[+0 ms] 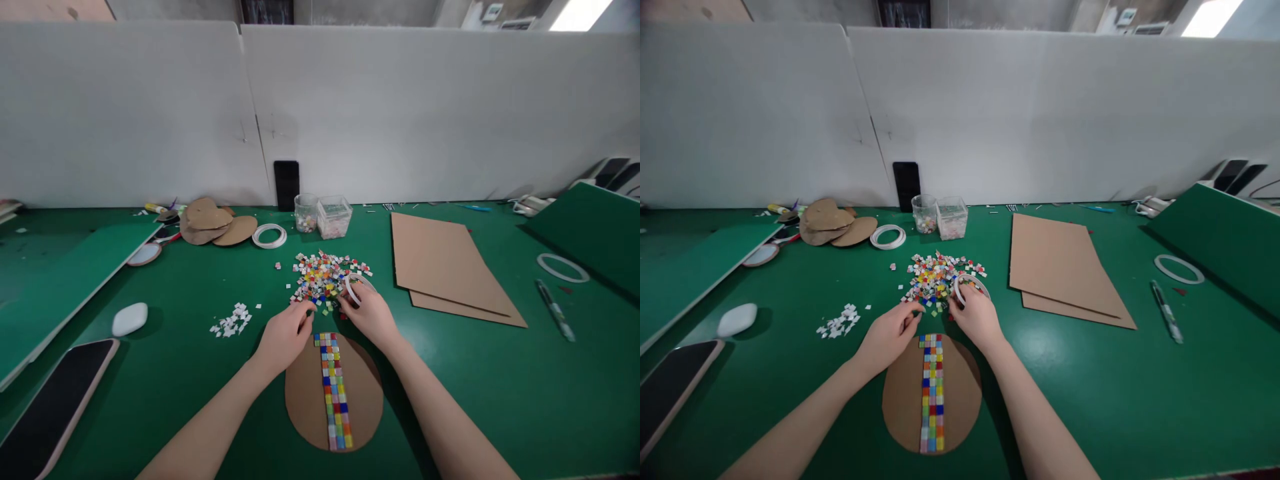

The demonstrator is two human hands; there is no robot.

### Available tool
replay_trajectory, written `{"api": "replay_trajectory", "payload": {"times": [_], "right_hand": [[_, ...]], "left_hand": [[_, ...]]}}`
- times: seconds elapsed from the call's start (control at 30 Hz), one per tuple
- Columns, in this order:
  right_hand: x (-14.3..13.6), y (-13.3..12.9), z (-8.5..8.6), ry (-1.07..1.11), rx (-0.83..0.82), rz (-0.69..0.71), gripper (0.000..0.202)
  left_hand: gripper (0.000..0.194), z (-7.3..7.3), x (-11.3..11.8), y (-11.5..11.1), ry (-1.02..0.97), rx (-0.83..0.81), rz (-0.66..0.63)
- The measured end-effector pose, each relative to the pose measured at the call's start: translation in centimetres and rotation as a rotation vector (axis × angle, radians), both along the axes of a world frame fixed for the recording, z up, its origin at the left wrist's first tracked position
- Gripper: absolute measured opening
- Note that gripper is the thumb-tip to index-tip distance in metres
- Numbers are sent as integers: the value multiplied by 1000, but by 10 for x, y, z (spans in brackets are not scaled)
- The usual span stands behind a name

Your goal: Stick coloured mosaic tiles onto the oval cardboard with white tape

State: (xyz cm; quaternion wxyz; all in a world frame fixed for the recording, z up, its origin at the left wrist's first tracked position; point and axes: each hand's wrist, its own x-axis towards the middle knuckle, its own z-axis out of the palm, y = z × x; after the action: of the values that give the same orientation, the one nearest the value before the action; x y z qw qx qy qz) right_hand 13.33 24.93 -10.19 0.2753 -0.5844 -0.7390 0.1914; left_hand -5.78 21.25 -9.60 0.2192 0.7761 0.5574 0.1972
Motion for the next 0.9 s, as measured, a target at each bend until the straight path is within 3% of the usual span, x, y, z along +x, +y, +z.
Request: {"api": "replay_trajectory", "payload": {"times": [0.3,0.53,0.7,0.9], "right_hand": [[6,0,5,345,-93,-93,16],[8,2,3,466,-97,-146,19],[7,4,3,496,-91,-225,31],[8,1,16,609,-30,-374,32]], "left_hand": [[21,1,-2,0,-100,-57,106],[23,-1,-5,4,-81,120,198],[27,0,-6,7,-51,142,190],[26,4,-2,15,-34,153,146]]}}
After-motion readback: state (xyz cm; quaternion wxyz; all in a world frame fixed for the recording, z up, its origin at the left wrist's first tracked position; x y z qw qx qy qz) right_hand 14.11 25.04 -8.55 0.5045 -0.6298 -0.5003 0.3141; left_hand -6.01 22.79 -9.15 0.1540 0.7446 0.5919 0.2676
